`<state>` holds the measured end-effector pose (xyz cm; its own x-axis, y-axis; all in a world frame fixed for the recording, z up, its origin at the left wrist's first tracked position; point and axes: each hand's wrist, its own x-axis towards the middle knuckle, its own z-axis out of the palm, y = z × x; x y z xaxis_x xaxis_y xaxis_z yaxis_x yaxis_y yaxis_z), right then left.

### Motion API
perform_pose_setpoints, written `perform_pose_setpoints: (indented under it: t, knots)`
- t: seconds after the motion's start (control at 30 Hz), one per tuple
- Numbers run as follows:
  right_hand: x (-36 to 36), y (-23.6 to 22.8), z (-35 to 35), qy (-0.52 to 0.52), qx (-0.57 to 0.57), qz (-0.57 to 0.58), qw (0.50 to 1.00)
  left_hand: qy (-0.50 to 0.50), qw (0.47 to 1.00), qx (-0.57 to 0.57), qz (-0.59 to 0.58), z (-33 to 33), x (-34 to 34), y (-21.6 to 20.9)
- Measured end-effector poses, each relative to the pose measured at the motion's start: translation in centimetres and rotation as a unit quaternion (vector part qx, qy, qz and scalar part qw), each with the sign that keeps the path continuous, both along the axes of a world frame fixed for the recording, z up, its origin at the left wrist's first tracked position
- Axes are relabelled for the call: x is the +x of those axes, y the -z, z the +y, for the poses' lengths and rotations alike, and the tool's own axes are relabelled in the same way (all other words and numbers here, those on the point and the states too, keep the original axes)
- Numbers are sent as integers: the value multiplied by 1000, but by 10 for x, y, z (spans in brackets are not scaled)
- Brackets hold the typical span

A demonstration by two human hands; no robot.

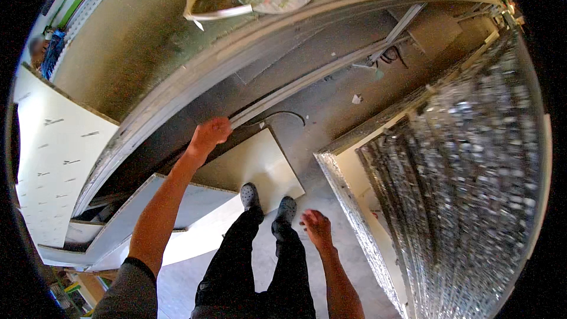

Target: The person walks through a workshop carrying a smartphone and eyeglasses, then picks up a large rectangular panel from a stack. They place the panel on a workbench and wipe its surface with a cloth. The person then lifts the panel again and moves it to a different location.

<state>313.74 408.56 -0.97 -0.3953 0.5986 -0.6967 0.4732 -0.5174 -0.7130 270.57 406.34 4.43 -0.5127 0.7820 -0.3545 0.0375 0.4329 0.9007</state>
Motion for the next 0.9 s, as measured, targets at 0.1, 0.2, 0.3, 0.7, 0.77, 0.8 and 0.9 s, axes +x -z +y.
perform_pose_setpoints:
  t: [0.1, 0.2, 0.3, 0.7, 0.77, 0.8, 0.9]
  knots:
    - [-58, 40, 34, -43, 37, 34, 998, 51, 982, -59, 173, 31, -42, 89]
    - [-126, 81, 74, -41, 43, 120, 991, 37, 922, -121, 366, 51, -79, 146]
    - [-185, 127, 122, -32, 79, 135, 987, -12, 917, -122, 379, 87, -73, 149]
    - [-352, 267, 190, 141, 25, 256, 956, -62, 872, -70, 481, 140, -139, 272]
    - [-361, 288, 205, 165, 46, 274, 946, -121, 887, -53, 442, 169, -154, 283]
    - [-370, 291, 204, 183, 68, 258, 946, -160, 890, -45, 425, 172, -173, 290]
    - [-361, 313, 220, 162, 104, 314, 930, -220, 933, 21, 285, 208, -193, 295]
